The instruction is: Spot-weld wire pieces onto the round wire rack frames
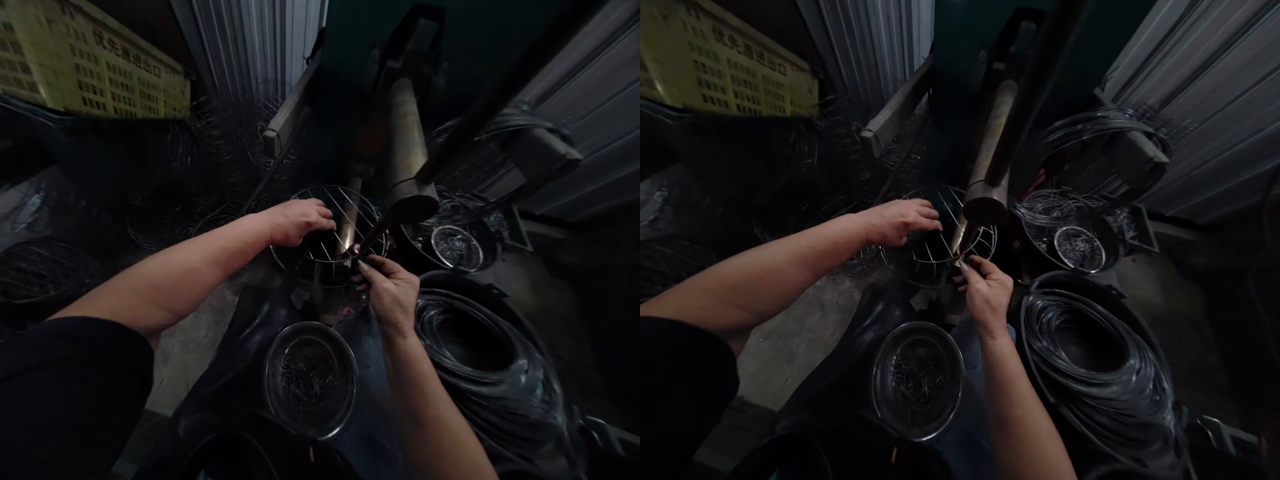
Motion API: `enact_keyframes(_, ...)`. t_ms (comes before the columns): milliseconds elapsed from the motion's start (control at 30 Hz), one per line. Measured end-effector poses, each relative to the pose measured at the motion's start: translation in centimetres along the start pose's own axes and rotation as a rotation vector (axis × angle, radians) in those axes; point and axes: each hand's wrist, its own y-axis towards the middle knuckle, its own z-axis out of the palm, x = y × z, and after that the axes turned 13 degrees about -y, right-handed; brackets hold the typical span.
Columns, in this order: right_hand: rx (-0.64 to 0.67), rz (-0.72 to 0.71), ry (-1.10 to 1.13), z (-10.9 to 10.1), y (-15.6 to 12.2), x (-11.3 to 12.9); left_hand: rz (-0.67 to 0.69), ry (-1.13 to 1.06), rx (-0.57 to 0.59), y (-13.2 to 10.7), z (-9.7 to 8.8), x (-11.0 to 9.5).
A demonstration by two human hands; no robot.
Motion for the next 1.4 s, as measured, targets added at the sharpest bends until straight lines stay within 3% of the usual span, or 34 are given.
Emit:
enact_keyframes(267,0.043,0.043,0.009,0.0,0.4,0.4,-0.001,-0.017,0.065,0.4,0.1,0.8)
enact_keyframes(500,0.111,-0.072,-0.189,-1.5,-0.7,-0.6,-0.001,-0.027,0.064,0.5,0.3,1.1)
enact_keyframes(633,0.080,-0.121,-0.213,-1.4,-1.0,-0.8,0.016,-0.042,0.064,0.5,0.4,1.3)
enact_keyframes(1033,0.059,-0.072,-0.155,-1.1,-0.5,-1.6,-0.012,-0.082,0.043,0.5,1.0,1.2)
enact_keyframes(1133,-0.044,-0.155,-0.219,-1.5,-1.7,-2.5,-0.015,-0.058,0.046,0.4,1.1,1.0)
enact_keyframes(1233,-0.165,-0.293,-0.454,-1.8,-4.3,-4.9,-0.022,-0.062,0.029,0.0,1.5,0.7)
enact_keyframes(1267,-0.115,-0.279,-0.581,-1.7,-5.2,-5.9,-0.023,-0.073,0.023,-0.2,1.8,0.6)
enact_keyframes(1400,0.535,-0.092,-1.151,-0.9,-7.9,-8.2,-0.069,-0.128,-0.060,-1.4,3.7,0.1)
